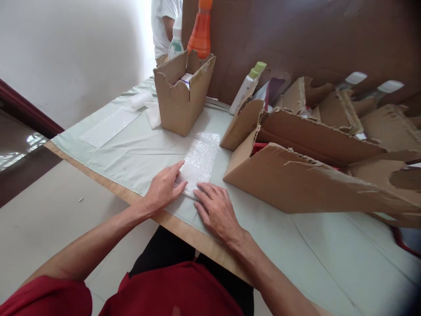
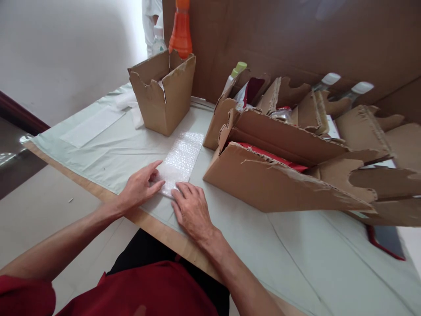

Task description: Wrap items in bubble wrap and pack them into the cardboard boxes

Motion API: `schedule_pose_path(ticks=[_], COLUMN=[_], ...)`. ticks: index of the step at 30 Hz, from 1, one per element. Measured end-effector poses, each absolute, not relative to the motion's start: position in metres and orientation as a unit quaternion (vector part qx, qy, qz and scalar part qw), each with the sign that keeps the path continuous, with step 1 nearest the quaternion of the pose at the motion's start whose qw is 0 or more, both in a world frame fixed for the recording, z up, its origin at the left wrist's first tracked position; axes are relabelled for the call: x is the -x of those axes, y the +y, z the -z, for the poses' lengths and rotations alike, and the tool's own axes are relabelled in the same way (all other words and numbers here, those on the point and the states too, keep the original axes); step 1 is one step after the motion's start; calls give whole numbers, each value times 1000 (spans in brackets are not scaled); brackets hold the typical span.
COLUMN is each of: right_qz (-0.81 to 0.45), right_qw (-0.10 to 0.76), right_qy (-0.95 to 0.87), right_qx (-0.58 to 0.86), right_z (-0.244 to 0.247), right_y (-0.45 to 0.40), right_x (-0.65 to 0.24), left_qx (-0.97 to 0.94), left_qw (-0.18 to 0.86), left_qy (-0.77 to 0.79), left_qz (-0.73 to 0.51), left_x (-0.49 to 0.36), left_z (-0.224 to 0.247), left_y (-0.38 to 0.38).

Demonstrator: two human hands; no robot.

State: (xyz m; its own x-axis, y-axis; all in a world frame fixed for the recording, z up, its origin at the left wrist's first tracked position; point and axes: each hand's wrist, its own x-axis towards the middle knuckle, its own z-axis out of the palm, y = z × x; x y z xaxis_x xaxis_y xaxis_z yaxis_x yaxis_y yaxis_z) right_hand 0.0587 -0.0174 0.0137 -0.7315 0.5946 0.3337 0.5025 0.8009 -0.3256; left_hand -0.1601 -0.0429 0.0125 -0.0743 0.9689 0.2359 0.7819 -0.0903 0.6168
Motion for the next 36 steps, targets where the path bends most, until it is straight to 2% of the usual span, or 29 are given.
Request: schedule_pose_path(ticks=[3,5,8,12,16,19,22,24,27,31,36], right_qz=[-117,-155,-248,-335,-177,-89,-85,-100,-167,-247,-104], right_qw=[251,270,259,247,317,285,228,222,237,212,275], right_qy=[-917,-908,-884,-842,-863,-902,-928,-929,-910,-884,-889], right_qx=[288,281,299,343,351,310,281,280,297,336,351], right_z=[-13,-19,-31,-36,-32,-30,-25,-23,-26,-33,-30], right_y=[-15,-18,-26,-34,-41,-44,-43,-40,-39,-40,-39], right_x=[-58,-62,-68,-77,-87,-88,-83,-80,-81,-88,-90], left_qx=[-726,-771,-794,-741,-698,-710,-730,-750,-791,-792,-759], left_qw=[79,72,122,209,256,219,127,84,95,143,101], left_qy=[587,534,507,548,583,586,582,556,497,495,546], left_qz=[-349,-339,-313,-327,-328,-324,-335,-349,-344,-327,-340], left_x=[163,165,163,157,152,151,150,151,155,157,150], left_z=[-21,-27,-31,-26,-19,-13,-10,-12,-21,-26,-11], left_y=[-58,-72,-91,-96,-82,-72,-71,-75,-86,-92,-71])
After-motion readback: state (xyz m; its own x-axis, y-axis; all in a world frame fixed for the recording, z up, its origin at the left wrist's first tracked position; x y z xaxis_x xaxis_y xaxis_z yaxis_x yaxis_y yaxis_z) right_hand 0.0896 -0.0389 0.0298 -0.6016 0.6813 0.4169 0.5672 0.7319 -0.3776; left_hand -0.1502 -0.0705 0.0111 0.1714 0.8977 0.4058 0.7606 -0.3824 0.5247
